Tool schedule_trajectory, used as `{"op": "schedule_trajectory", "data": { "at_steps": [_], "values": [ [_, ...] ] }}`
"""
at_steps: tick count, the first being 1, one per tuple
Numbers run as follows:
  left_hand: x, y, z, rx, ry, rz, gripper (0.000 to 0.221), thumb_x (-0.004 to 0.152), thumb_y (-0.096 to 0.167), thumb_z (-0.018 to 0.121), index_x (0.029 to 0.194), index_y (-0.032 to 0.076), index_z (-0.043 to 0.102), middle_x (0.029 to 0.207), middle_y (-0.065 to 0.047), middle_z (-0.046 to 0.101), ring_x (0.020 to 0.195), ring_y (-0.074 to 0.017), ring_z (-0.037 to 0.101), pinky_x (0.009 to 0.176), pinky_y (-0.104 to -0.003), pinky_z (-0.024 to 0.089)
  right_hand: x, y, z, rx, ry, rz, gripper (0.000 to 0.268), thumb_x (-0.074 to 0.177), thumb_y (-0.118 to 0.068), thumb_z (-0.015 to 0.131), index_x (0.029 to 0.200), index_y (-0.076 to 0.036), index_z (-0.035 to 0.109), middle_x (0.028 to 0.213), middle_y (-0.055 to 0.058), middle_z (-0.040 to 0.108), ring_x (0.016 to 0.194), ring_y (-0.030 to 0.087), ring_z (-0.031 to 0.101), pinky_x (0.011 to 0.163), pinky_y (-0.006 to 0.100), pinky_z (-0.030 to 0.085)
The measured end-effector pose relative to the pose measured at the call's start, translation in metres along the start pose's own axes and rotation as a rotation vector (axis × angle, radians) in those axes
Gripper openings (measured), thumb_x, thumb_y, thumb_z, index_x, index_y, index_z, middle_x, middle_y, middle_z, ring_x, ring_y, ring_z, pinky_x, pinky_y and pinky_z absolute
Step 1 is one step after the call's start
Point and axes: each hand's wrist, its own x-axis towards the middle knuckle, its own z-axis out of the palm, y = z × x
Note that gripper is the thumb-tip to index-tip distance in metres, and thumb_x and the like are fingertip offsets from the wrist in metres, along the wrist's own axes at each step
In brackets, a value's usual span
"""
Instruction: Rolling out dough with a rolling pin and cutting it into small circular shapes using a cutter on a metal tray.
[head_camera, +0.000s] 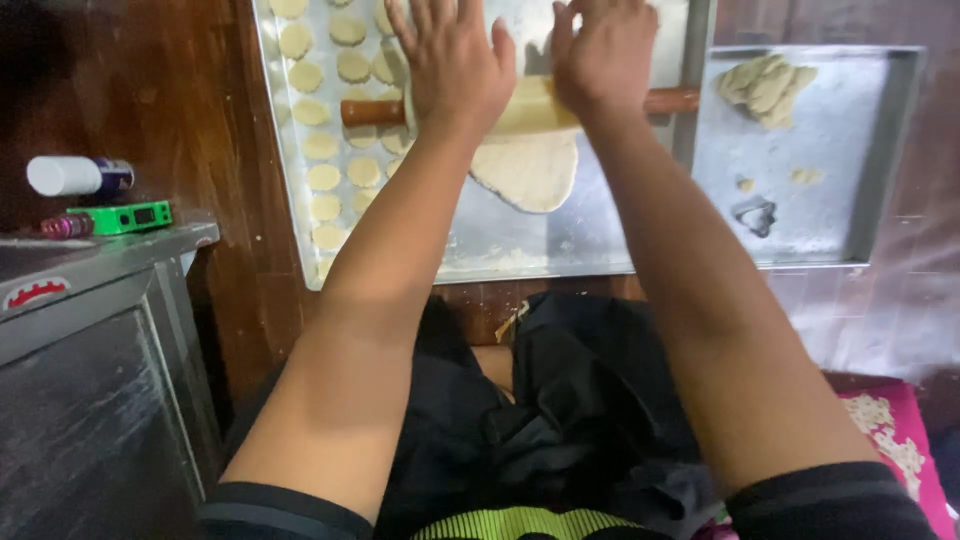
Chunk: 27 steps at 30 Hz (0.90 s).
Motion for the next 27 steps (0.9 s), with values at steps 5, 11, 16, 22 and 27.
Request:
{"op": "schedule_trajectory", "data": {
  "at_steps": [5, 11, 16, 22, 27],
  "values": [
    [-0.030, -0.001, 0.011, 0.105, -0.229, -0.005, 0.055, 0.101, 0.044, 0.048, 0.137, 0.004, 0.056, 0.158, -0.030, 0.033, 0.150, -0.0452, 0.009, 0.120, -0.066, 0.002, -0.028, -0.011, -0.013, -0.044, 0.026, -0.026, 0.014, 0.096, -0.021, 0.063, 0.088, -0.010, 0.063, 0.080, 0.007, 0.065, 0.080, 0.029, 0.055, 0.078, 0.041, 0.041],
    [-0.081, 0.010, -0.009, 0.158, -0.325, 0.033, 0.068, 0.098, 0.044, 0.050, 0.151, 0.001, 0.049, 0.162, -0.028, 0.029, 0.152, -0.0448, 0.016, 0.119, -0.065, 0.002, -0.071, -0.030, -0.045, -0.079, -0.338, 0.119, 0.038, 0.106, -0.033, 0.046, 0.099, -0.008, 0.074, 0.104, 0.014, 0.077, 0.124, 0.039, 0.059, 0.103, 0.053, 0.034],
    [-0.112, 0.023, -0.041, 0.136, -0.569, -0.035, 0.077, 0.097, 0.045, 0.042, 0.161, 0.005, 0.028, 0.169, -0.019, 0.016, 0.155, -0.0390, 0.004, 0.119, -0.066, -0.003, -0.101, -0.046, -0.075, -0.087, -0.486, 0.163, 0.053, 0.108, -0.038, 0.034, 0.140, -0.005, 0.060, 0.147, 0.019, 0.057, 0.144, 0.042, 0.034, 0.107, 0.061, 0.028],
    [-0.143, 0.036, -0.083, 0.088, -0.748, -0.049, 0.082, 0.095, 0.040, 0.042, 0.164, 0.006, 0.015, 0.172, -0.016, 0.008, 0.158, -0.0382, 0.001, 0.122, -0.065, -0.005, -0.125, -0.069, -0.121, -0.105, -0.751, 0.227, 0.062, 0.110, -0.041, 0.027, 0.162, -0.008, 0.029, 0.168, 0.017, 0.027, 0.156, 0.038, 0.010, 0.120, 0.059, 0.014],
    [-0.170, 0.041, -0.105, 0.122, -0.873, -0.040, 0.088, 0.095, 0.043, 0.048, 0.167, 0.011, 0.009, 0.173, -0.016, 0.002, 0.159, -0.0388, -0.003, 0.123, -0.066, -0.005, -0.146, -0.083, -0.142, -0.147, -0.968, 0.270, 0.066, 0.113, -0.041, 0.026, 0.170, -0.014, 0.006, 0.175, 0.016, 0.005, 0.160, 0.036, -0.005, 0.126, 0.059, 0.005]
  ]
}}
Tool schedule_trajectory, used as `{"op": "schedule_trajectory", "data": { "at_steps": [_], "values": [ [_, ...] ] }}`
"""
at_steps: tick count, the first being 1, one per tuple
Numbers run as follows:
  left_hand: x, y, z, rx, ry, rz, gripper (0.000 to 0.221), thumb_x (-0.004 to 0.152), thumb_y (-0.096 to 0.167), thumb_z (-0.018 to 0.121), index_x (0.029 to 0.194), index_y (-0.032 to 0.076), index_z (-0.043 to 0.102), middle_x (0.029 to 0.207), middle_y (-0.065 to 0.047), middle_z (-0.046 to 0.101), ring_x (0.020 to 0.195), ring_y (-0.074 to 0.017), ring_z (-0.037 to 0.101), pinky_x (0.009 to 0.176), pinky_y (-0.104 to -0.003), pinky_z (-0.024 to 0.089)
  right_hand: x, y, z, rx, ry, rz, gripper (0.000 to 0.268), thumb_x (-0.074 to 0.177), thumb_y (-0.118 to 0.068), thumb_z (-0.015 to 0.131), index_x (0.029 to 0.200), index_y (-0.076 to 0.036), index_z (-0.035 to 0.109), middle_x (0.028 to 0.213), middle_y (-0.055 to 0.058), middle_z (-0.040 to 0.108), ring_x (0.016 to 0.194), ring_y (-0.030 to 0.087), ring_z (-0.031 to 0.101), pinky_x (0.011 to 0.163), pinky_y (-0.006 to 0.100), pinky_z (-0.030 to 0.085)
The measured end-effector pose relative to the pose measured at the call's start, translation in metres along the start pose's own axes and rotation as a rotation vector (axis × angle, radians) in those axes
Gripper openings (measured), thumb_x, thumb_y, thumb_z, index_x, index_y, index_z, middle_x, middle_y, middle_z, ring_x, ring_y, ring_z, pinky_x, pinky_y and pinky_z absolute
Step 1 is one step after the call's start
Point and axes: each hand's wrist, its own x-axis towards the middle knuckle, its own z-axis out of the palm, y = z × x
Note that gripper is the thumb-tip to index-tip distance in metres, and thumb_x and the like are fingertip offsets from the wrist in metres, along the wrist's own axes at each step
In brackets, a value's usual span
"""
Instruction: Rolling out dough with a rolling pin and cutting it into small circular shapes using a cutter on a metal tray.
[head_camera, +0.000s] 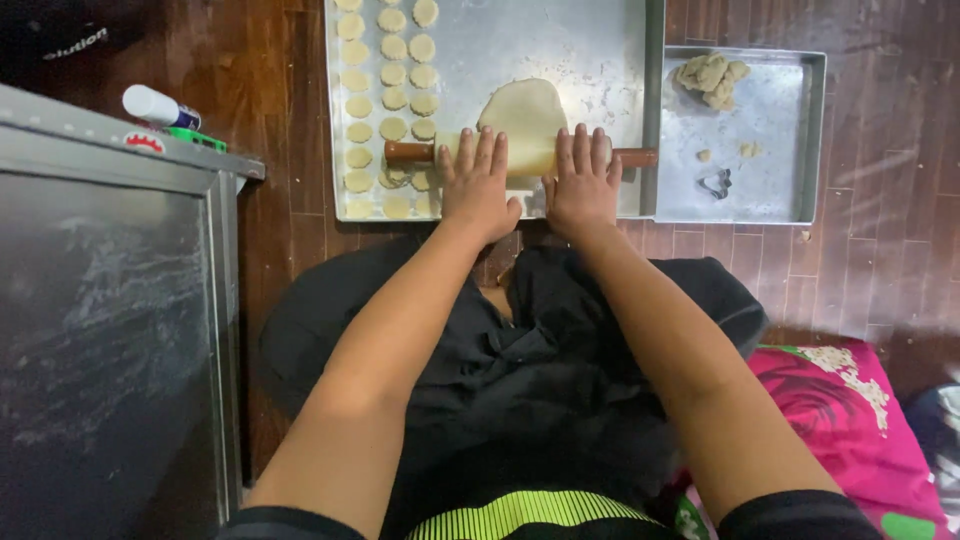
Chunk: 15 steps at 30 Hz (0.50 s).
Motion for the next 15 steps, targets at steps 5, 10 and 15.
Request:
{"op": "schedule_trajectory", "data": {
  "at_steps": [5, 10, 15],
  "values": [
    [0.003, 0.003, 0.011, 0.030, 0.188, 0.074, 0.065, 0.094, 0.012, 0.049, 0.157, 0.001, 0.035, 0.162, -0.027, 0.031, 0.155, -0.0449, 0.015, 0.122, -0.068, -0.002, -0.006, 0.008, 0.020, 0.004, 0.066, -0.027, 0.075, 0.107, -0.046, 0.040, 0.168, -0.012, 0.012, 0.173, 0.018, 0.013, 0.158, 0.041, 0.005, 0.123, 0.059, 0.021],
    [0.045, -0.002, 0.027, 0.047, 0.368, 0.203, 0.050, 0.092, 0.007, 0.061, 0.140, 0.006, 0.051, 0.136, -0.025, 0.053, 0.144, -0.0479, 0.035, 0.118, -0.074, 0.001, 0.010, 0.022, 0.031, 0.144, 0.176, -0.049, 0.072, 0.103, -0.047, 0.048, 0.164, -0.013, 0.030, 0.169, 0.017, 0.027, 0.158, 0.042, 0.014, 0.123, 0.061, 0.021],
    [0.087, -0.010, 0.041, 0.135, 0.390, 0.260, 0.036, 0.089, 0.007, 0.059, 0.124, 0.012, 0.058, 0.100, -0.015, 0.064, 0.106, -0.0383, 0.063, 0.113, -0.074, 0.020, 0.009, 0.029, 0.022, 0.354, 0.519, -0.164, 0.047, 0.091, -0.042, 0.071, 0.133, -0.021, 0.065, 0.132, 0.003, 0.062, 0.137, 0.032, 0.050, 0.109, 0.052, 0.038]
  ]
}}
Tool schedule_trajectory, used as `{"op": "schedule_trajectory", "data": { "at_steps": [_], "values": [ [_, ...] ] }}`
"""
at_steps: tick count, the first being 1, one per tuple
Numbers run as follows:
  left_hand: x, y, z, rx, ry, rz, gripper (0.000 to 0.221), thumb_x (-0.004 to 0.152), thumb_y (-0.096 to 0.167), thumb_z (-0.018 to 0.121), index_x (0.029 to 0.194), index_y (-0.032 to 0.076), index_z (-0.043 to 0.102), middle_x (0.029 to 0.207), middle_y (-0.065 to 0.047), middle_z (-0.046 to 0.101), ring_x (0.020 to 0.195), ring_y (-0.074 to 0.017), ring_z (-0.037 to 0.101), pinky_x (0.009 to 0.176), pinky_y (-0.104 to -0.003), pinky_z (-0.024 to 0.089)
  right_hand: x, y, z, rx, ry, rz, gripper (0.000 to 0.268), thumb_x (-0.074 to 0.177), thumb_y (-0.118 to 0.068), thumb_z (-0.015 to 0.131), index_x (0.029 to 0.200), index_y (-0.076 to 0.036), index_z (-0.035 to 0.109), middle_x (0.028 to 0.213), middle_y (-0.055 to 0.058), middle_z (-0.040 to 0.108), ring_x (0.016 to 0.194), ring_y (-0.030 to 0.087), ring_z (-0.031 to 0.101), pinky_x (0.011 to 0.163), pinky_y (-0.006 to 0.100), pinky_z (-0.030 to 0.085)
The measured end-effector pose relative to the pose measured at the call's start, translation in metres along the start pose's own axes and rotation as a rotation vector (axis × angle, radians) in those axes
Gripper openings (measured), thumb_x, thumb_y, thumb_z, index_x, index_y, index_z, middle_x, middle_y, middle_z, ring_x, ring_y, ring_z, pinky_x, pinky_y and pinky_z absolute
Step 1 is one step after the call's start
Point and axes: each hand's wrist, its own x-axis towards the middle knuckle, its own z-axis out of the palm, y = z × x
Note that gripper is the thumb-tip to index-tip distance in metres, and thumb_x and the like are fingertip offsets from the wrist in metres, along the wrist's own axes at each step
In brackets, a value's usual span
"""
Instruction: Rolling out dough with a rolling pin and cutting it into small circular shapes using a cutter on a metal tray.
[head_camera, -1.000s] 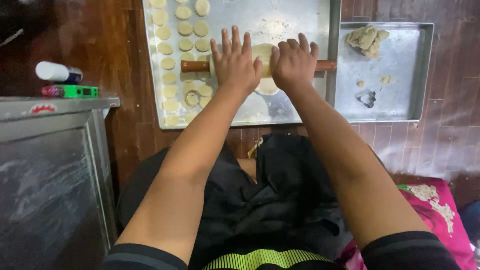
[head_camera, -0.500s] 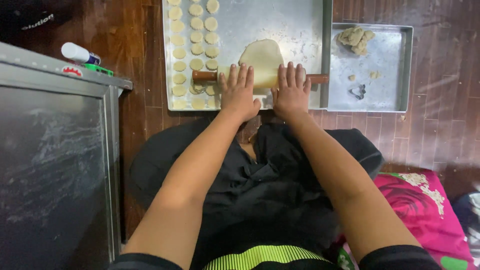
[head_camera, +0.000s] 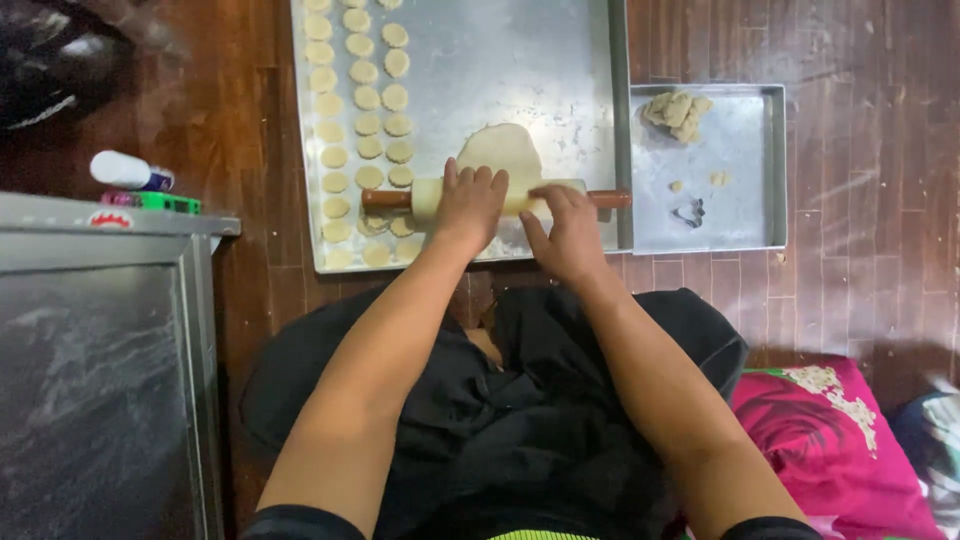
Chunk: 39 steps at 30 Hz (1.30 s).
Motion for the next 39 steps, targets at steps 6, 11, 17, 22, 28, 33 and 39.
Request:
{"op": "schedule_trajectory", "data": {
  "at_steps": [6, 11, 17, 22, 28, 33, 39],
  "values": [
    [0.011, -0.014, -0.029, -0.029, -0.074, 0.077, 0.068, 0.076, 0.032, 0.088, 0.132, 0.015, 0.053, 0.107, -0.009, 0.059, 0.104, -0.0313, 0.062, 0.096, -0.051, 0.047, -0.009, -0.024, -0.050, 0.796, -0.630, 0.110, 0.022, 0.094, -0.028, 0.075, 0.087, -0.007, 0.076, 0.077, 0.010, 0.071, 0.075, 0.023, 0.067, 0.074, 0.039, 0.056],
    [0.004, -0.006, -0.118, -0.158, 0.298, -0.023, 0.070, 0.070, 0.023, 0.088, 0.128, 0.010, 0.050, 0.108, -0.012, 0.059, 0.096, -0.0337, 0.058, 0.082, -0.048, 0.049, -0.005, -0.005, -0.006, 0.460, -0.555, 0.046, 0.018, 0.090, -0.025, 0.070, 0.096, -0.008, 0.070, 0.084, 0.005, 0.070, 0.074, 0.020, 0.063, 0.073, 0.033, 0.053],
    [-0.079, -0.005, -0.253, -0.432, 0.625, -0.098, 0.069, 0.081, 0.010, 0.086, 0.137, 0.005, 0.047, 0.121, -0.017, 0.057, 0.110, -0.0378, 0.058, 0.098, -0.047, 0.047, 0.058, 0.005, 0.029, 0.244, -0.190, -0.108, 0.028, 0.086, -0.014, 0.073, 0.110, 0.001, 0.072, 0.113, 0.017, 0.073, 0.103, 0.036, 0.067, 0.091, 0.043, 0.053],
    [-0.125, -0.023, -0.234, -0.824, 0.696, -0.211, 0.065, 0.086, 0.006, 0.079, 0.140, 0.000, 0.042, 0.125, -0.018, 0.060, 0.107, -0.0316, 0.063, 0.096, -0.040, 0.054, 0.130, 0.008, 0.066, -0.124, -0.198, -0.185, 0.043, 0.090, -0.015, 0.064, 0.133, -0.008, 0.061, 0.133, 0.016, 0.062, 0.119, 0.039, 0.057, 0.098, 0.050, 0.046],
    [-0.109, -0.041, -0.219, -1.021, 0.709, -0.232, 0.060, 0.090, 0.007, 0.075, 0.139, 0.003, 0.040, 0.122, -0.015, 0.060, 0.103, -0.0269, 0.065, 0.094, -0.037, 0.055, 0.145, -0.005, 0.060, -0.321, -0.352, -0.137, 0.030, 0.093, -0.018, 0.062, 0.121, -0.015, 0.073, 0.118, 0.014, 0.066, 0.107, 0.037, 0.059, 0.092, 0.049, 0.046],
    [-0.087, -0.046, -0.208, -1.002, 0.766, -0.160, 0.062, 0.089, 0.004, 0.078, 0.141, 0.007, 0.043, 0.129, -0.012, 0.054, 0.111, -0.0275, 0.060, 0.101, -0.037, 0.053, 0.161, 0.002, 0.042, -0.166, -0.526, -0.059, 0.024, 0.099, -0.018, 0.069, 0.118, -0.008, 0.078, 0.110, 0.020, 0.067, 0.088, 0.037, 0.067, 0.078, 0.047, 0.058],
    [-0.092, -0.045, -0.206, -0.948, 0.730, -0.160, 0.067, 0.093, 0.011, 0.080, 0.145, 0.007, 0.039, 0.135, -0.015, 0.055, 0.122, -0.0313, 0.061, 0.107, -0.041, 0.052, 0.151, -0.007, 0.022, -0.036, -0.499, -0.087, 0.020, 0.104, -0.016, 0.060, 0.116, -0.004, 0.070, 0.100, 0.016, 0.073, 0.082, 0.035, 0.067, 0.074, 0.046, 0.053]
  ]
}}
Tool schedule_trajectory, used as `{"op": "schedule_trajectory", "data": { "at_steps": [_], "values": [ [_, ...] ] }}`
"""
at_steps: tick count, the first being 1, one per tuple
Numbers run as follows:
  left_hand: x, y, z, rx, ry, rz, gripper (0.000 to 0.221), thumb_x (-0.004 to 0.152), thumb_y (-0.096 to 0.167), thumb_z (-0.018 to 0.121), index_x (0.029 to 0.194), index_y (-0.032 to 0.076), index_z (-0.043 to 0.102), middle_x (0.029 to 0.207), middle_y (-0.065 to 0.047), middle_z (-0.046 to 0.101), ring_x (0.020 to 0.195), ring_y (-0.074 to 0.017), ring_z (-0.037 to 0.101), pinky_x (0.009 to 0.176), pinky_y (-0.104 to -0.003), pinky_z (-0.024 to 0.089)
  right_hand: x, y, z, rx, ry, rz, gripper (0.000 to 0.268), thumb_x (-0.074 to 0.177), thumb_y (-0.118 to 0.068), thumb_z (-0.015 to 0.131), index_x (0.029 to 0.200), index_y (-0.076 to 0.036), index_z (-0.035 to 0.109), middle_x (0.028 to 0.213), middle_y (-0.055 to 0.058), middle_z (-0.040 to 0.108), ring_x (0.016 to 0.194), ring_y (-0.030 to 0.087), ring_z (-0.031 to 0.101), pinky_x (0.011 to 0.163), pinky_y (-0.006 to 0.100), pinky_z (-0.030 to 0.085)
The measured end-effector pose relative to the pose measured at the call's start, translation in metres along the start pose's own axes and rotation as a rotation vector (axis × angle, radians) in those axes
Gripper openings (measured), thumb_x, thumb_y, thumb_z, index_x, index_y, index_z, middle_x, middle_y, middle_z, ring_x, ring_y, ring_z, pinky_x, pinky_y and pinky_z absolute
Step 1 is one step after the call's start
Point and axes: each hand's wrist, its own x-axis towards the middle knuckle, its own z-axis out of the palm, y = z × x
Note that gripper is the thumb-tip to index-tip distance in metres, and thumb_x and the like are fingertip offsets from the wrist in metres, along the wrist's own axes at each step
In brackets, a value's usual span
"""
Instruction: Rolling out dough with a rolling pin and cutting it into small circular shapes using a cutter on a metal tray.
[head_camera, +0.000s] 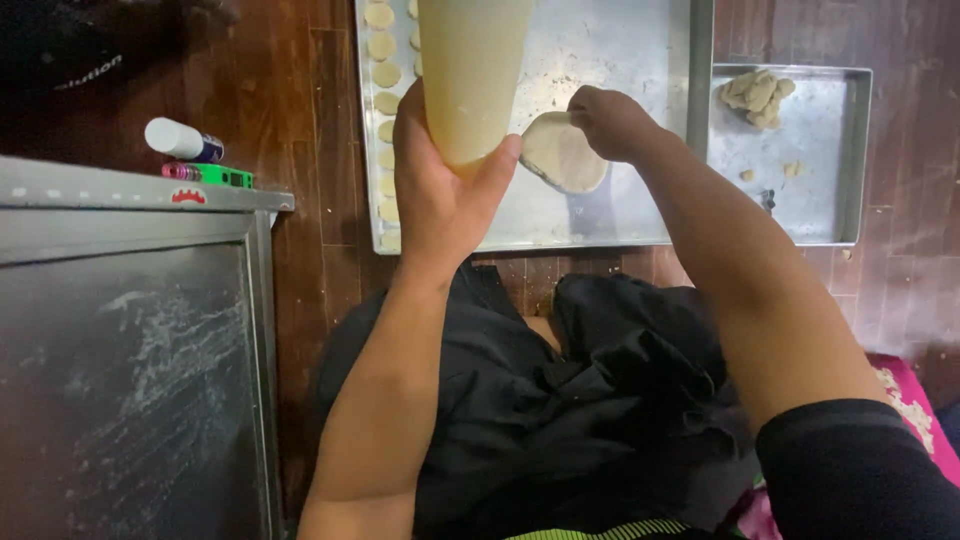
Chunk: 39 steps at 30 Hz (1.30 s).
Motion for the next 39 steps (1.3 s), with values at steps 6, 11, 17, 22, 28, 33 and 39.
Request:
{"op": "schedule_trajectory", "data": {
  "at_steps": [6, 11, 17, 22, 28, 33, 39],
  "values": [
    [-0.003, -0.001, 0.001, -0.017, 0.014, -0.006, 0.063, 0.093, 0.011, 0.078, 0.143, 0.007, 0.040, 0.130, -0.013, 0.054, 0.117, -0.0293, 0.061, 0.105, -0.040, 0.052, -0.041, -0.030, -0.028, 0.136, -0.033, 0.039, 0.020, 0.104, -0.011, 0.055, 0.118, -0.002, 0.066, 0.109, 0.016, 0.070, 0.092, 0.033, 0.066, 0.081, 0.044, 0.052],
    [-0.003, 0.000, 0.011, -0.079, -0.017, -0.110, 0.064, 0.094, 0.016, 0.074, 0.145, 0.006, 0.037, 0.131, -0.015, 0.056, 0.114, -0.0279, 0.064, 0.101, -0.039, 0.054, -0.064, -0.029, -0.051, 0.140, -0.140, -0.035, 0.023, 0.102, -0.009, 0.053, 0.122, -0.002, 0.063, 0.112, 0.016, 0.071, 0.094, 0.032, 0.068, 0.082, 0.043, 0.053],
    [-0.002, -0.003, 0.013, -0.064, -0.017, -0.136, 0.062, 0.093, 0.020, 0.074, 0.141, 0.004, 0.038, 0.125, -0.016, 0.060, 0.108, -0.0269, 0.065, 0.096, -0.038, 0.055, -0.052, -0.047, -0.073, 0.128, 0.057, -0.136, 0.018, 0.103, -0.007, 0.059, 0.117, -0.001, 0.068, 0.107, 0.017, 0.073, 0.086, 0.033, 0.068, 0.076, 0.044, 0.053],
    [-0.001, -0.010, 0.004, 0.036, -0.033, -0.161, 0.062, 0.093, 0.022, 0.074, 0.140, 0.005, 0.039, 0.124, -0.017, 0.059, 0.108, -0.0294, 0.065, 0.094, -0.040, 0.055, -0.063, -0.017, 0.004, -0.288, 0.332, -0.447, 0.020, 0.093, -0.003, 0.067, 0.110, -0.010, 0.075, 0.107, 0.005, 0.075, 0.098, 0.027, 0.068, 0.093, 0.042, 0.052],
    [0.003, -0.012, 0.008, 0.222, -0.092, -0.117, 0.065, 0.086, 0.019, 0.080, 0.137, 0.004, 0.043, 0.123, -0.019, 0.062, 0.108, -0.0353, 0.066, 0.092, -0.044, 0.054, -0.116, 0.002, 0.042, -0.245, 0.040, -0.304, 0.035, 0.087, -0.020, 0.073, 0.120, -0.009, 0.071, 0.124, 0.008, 0.071, 0.118, 0.030, 0.062, 0.103, 0.045, 0.047],
    [-0.001, -0.021, 0.023, 0.378, -0.213, -0.029, 0.062, 0.080, 0.017, 0.084, 0.129, 0.000, 0.050, 0.113, -0.020, 0.064, 0.100, -0.0371, 0.065, 0.087, -0.044, 0.054, -0.133, 0.003, -0.002, 0.052, 0.216, -0.064, 0.032, 0.090, -0.014, 0.075, 0.120, -0.003, 0.073, 0.117, 0.012, 0.074, 0.100, 0.033, 0.069, 0.087, 0.043, 0.054],
    [-0.015, -0.080, 0.071, 0.744, -0.598, 0.034, 0.073, 0.071, 0.031, 0.085, 0.132, 0.003, 0.055, 0.103, -0.018, 0.060, 0.096, -0.0471, 0.065, 0.077, -0.062, 0.055, -0.145, -0.015, -0.034, 0.045, 0.848, -0.439, 0.056, 0.091, -0.030, 0.084, 0.130, 0.000, 0.057, 0.121, 0.017, 0.057, 0.123, 0.044, 0.053, 0.107, 0.056, 0.038]
  ]
}}
